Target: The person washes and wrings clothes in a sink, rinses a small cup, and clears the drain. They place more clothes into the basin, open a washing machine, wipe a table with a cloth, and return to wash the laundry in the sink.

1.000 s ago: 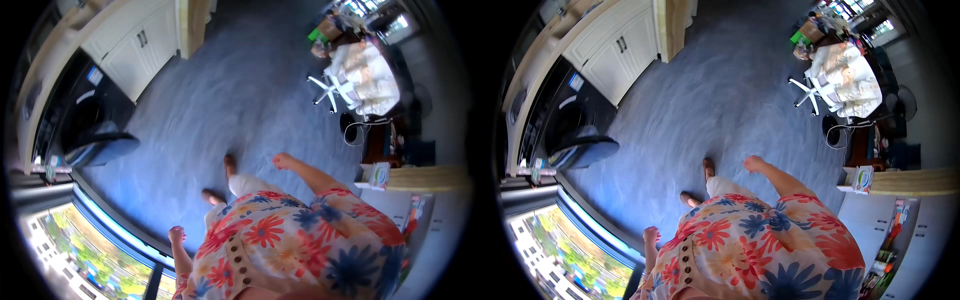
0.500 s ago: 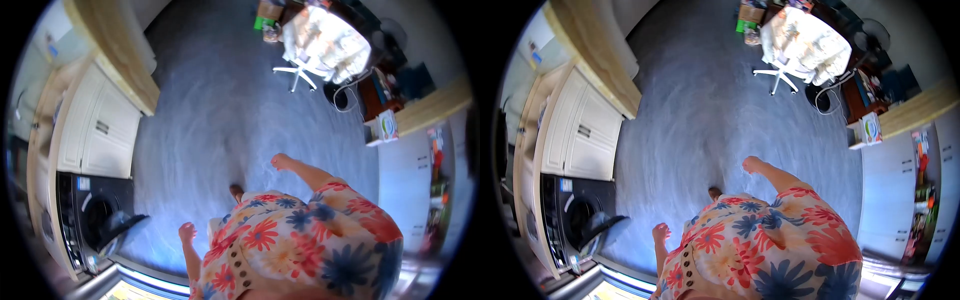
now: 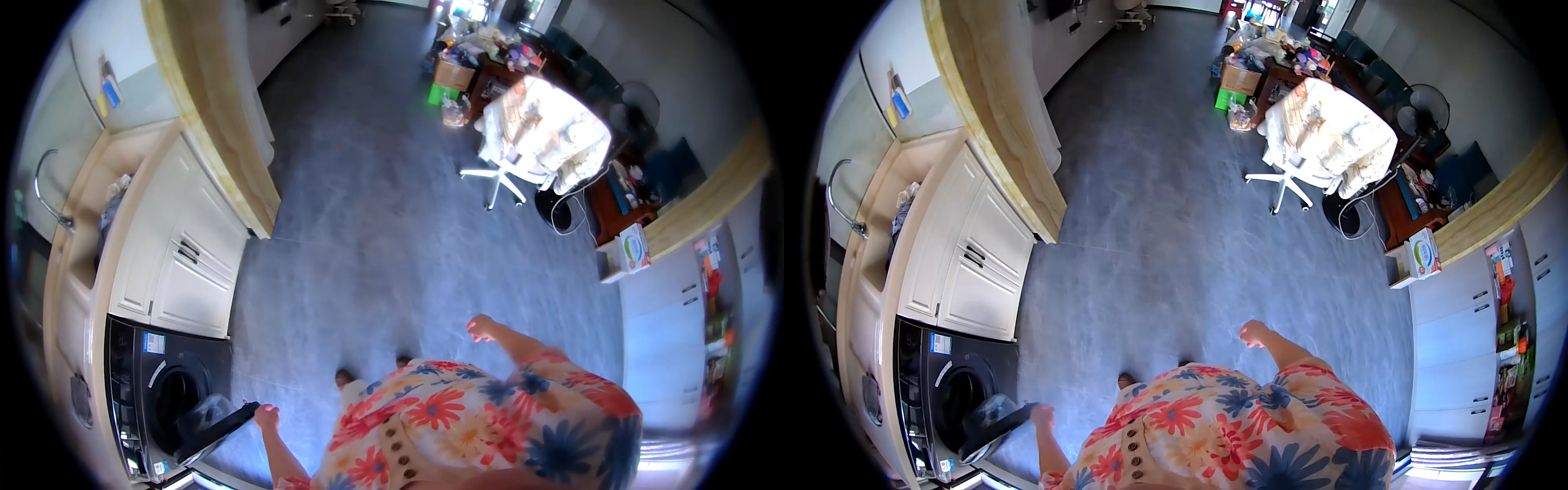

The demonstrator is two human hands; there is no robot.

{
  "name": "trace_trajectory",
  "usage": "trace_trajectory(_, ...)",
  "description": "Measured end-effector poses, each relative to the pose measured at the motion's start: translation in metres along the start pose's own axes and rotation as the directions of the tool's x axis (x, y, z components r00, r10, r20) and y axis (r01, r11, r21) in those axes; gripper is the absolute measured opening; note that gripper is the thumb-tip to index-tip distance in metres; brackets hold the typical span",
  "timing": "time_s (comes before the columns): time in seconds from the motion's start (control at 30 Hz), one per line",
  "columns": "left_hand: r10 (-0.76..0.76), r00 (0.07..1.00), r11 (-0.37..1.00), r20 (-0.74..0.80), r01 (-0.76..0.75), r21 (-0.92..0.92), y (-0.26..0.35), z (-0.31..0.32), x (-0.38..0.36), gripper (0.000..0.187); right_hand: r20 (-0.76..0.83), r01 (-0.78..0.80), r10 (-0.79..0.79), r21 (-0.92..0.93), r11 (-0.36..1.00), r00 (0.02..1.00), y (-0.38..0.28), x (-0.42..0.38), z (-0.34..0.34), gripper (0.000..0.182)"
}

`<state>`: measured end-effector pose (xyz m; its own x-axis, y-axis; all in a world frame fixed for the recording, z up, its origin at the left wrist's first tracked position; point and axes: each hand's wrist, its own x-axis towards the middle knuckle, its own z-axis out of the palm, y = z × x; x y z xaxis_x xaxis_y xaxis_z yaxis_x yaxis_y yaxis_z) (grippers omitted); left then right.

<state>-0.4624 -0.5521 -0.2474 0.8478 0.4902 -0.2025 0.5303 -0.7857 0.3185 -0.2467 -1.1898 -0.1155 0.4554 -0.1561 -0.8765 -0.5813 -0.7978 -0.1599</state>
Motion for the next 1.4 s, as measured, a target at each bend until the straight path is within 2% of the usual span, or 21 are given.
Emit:
trace_trajectory(0.07,0.143,0.985,0.989,-0.094,-0.145,-0.016,-0.014,-0.007,0.027,0.013,-0.006,0.009,-0.009,0.028,1.0,1.0,-0.027,-0.008,0.004,0.032)
trace_trajectory(0.17,-0.007,0.996,0.985,0.094,0.023,-0.169,-0.019,-0.005,0.055,0.014,0.01,0.064,-0.066,0.117,0.991,0.998,-0.071,-0.013,0.019,0.033)
trace_trajectory(0.2,-0.12,0.974,0.967,0.192,0.159,-0.199,-0.015,0.0,0.062,0.012,0.01,0.077,-0.079,0.164,0.983,0.997,-0.08,-0.014,0.024,0.033)
trace_trajectory(0.27,-0.041,0.941,0.989,0.336,0.087,-0.123,-0.004,0.008,0.08,0.011,0.018,0.072,-0.078,0.223,0.972,0.997,-0.084,-0.013,0.028,0.034)
trace_trajectory(0.3,-0.004,0.913,0.995,0.407,0.046,-0.092,0.006,0.013,0.088,0.012,0.027,0.06,-0.068,0.236,0.97,0.997,-0.08,-0.01,0.03,0.034)
trace_trajectory(0.4,-0.113,0.835,0.941,0.539,0.264,-0.212,0.052,0.03,0.118,0.03,0.038,-0.033,0.024,0.251,0.967,0.999,-0.071,-0.005,0.032,0.034)
trace_trajectory(0.5,-0.022,0.791,0.967,0.611,0.173,-0.189,0.112,0.028,0.155,0.03,0.076,-0.148,0.133,0.239,0.96,0.988,-0.055,0.003,0.021,0.034)
trace_trajectory(0.57,-0.039,0.779,0.96,0.626,0.203,-0.193,0.143,0.033,0.185,0.029,0.11,-0.199,0.177,0.236,0.951,0.978,-0.053,0.021,0.008,0.033)
trace_trajectory(0.6,-0.049,0.777,0.956,0.628,0.219,-0.196,0.159,0.034,0.203,0.029,0.124,-0.214,0.189,0.239,0.947,0.974,-0.055,0.036,-0.002,0.033)
trace_trajectory(0.7,0.036,0.815,0.982,0.578,0.077,-0.17,0.175,0.052,0.258,0.026,0.136,-0.233,0.203,0.257,0.938,0.97,-0.08,0.084,-0.051,0.031)
trace_trajectory(0.8,-0.142,0.738,0.971,0.66,0.234,-0.053,0.229,0.012,0.301,0.023,0.094,-0.174,0.151,0.331,0.927,0.984,-0.134,0.123,-0.118,0.029)
trace_trajectory(0.87,-0.241,0.699,0.955,0.673,0.295,0.036,0.263,0.003,0.342,0.023,0.031,-0.039,0.03,0.324,0.945,0.999,-0.165,0.163,-0.167,0.026)
trace_trajectory(0.9,-0.291,0.677,0.942,0.676,0.325,0.08,0.28,-0.002,0.361,0.023,0.007,0.033,-0.04,0.405,0.914,0.999,-0.187,0.17,-0.194,0.029)
trace_trajectory(0.97,-0.268,0.681,0.912,0.682,0.406,-0.048,0.326,-0.015,0.4,0.024,-0.049,0.127,-0.118,0.479,0.869,0.992,-0.234,0.184,-0.245,0.031)
trace_trajectory(1.07,-0.054,0.848,0.922,0.528,0.246,-0.3,0.392,-0.024,0.455,0.025,-0.076,0.173,-0.156,0.392,0.904,0.985,-0.304,0.209,-0.302,0.03)
trace_trajectory(1.17,0.02,0.829,0.947,0.559,0.164,-0.277,0.416,0.0,0.522,0.025,-0.089,0.217,-0.198,0.337,0.916,0.976,-0.353,0.248,-0.341,0.03)
trace_trajectory(1.2,-0.018,0.804,0.947,0.594,0.204,-0.247,0.424,0.003,0.548,0.024,-0.098,0.231,-0.209,0.337,0.913,0.973,-0.368,0.261,-0.353,0.029)
trace_trajectory(1.3,-0.115,0.722,0.948,0.682,0.285,-0.142,0.459,-0.002,0.62,0.024,-0.088,0.235,-0.22,0.482,0.844,0.971,-0.381,0.303,-0.384,0.03)
trace_trajectory(1.4,-0.123,0.669,0.961,0.733,0.264,-0.079,0.501,-0.009,0.706,0.022,-0.044,-0.005,0.036,0.565,0.825,0.998,-0.381,0.31,-0.415,0.03)
